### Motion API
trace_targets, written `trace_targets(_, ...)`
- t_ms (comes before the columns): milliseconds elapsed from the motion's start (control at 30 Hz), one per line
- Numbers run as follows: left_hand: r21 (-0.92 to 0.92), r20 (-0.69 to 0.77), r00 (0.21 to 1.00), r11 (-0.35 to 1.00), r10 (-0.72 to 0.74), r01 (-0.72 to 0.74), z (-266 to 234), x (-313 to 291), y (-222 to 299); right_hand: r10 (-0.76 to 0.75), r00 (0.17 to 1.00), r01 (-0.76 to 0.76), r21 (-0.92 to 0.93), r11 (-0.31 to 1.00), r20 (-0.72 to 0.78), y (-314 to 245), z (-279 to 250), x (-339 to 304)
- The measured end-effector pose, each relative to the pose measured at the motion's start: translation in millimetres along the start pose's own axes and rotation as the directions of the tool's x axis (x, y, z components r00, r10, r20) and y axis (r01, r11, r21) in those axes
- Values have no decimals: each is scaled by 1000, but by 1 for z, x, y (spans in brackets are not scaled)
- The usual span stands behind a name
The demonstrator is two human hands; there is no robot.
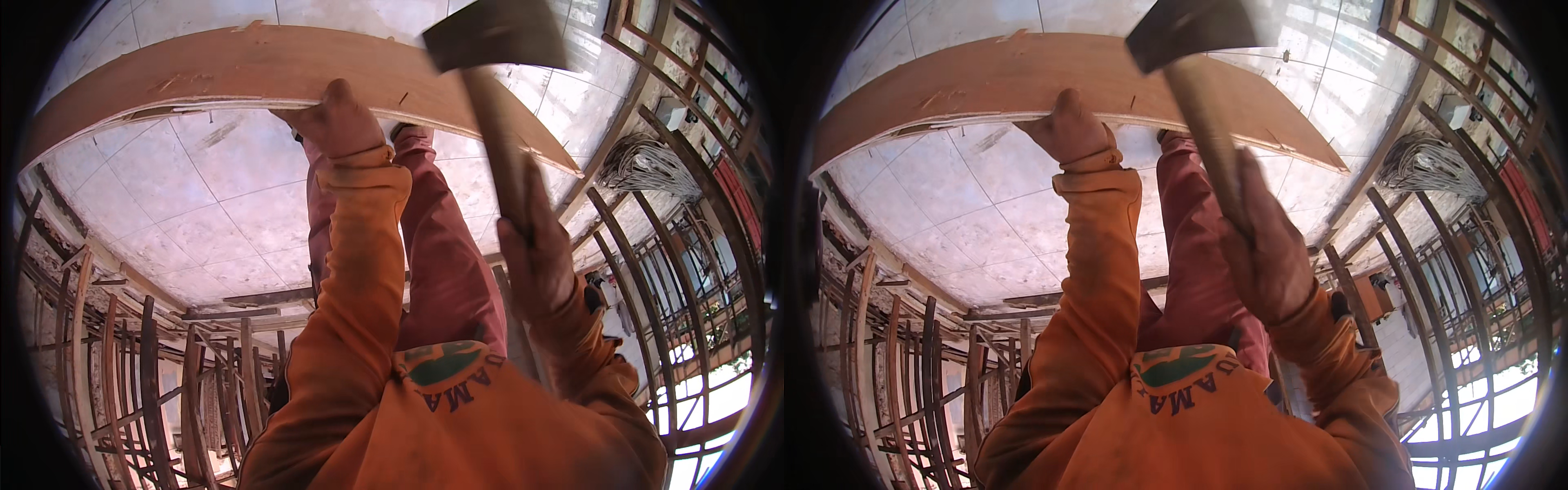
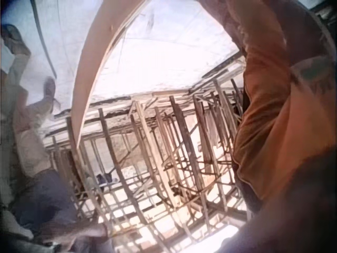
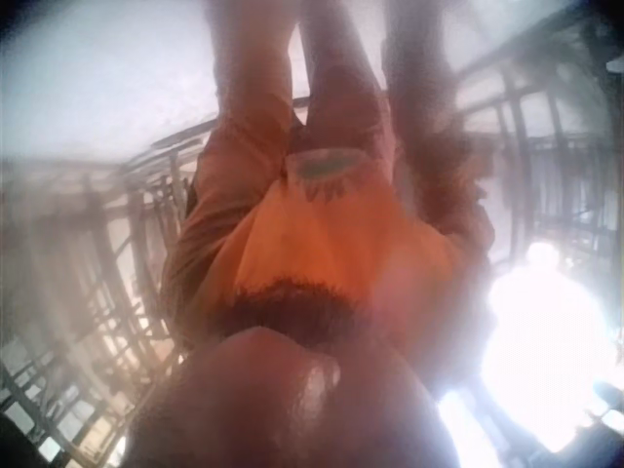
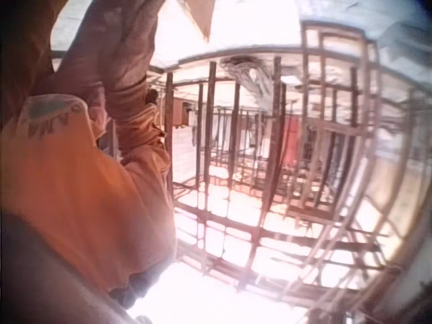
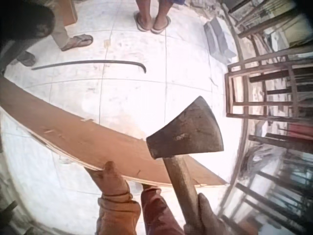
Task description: The person chips the edge of a plywood board using a hatchet and then prys the board with a crowbar in an active construction area.
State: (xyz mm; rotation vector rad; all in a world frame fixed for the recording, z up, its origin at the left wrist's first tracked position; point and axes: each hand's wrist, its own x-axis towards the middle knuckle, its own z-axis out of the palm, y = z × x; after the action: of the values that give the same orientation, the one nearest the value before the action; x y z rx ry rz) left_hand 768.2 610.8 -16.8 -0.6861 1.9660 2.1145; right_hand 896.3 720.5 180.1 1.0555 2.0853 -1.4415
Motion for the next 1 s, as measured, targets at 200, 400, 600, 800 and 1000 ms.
trace_targets(200, -144, 12, 997, 987, 78, -76, -3, -1, -7, 406, 871, -481, 310, 820, 277, -15, -46, 14)
trace_targets(400, 113, 66, 981, 975, 183, -189, -3, 1, -1, 245, 952, -227, -114, 967, 183, -4, -28, 20)
trace_targets(600, 121, -26, 995, 988, 98, -94, -14, 6, -10, -65, 996, 73, -154, 985, 57, -9, -32, 23)
trace_targets(800, 28, 59, 987, 988, 151, -153, -8, 7, -22, 65, 991, -42, -182, 982, 121, 17, 7, 14)
trace_targets(1000, 99, 5, 993, 988, 119, -119, -16, -2, -15, 76, 997, -78, -55, 995, -28, -5, -14, 9)
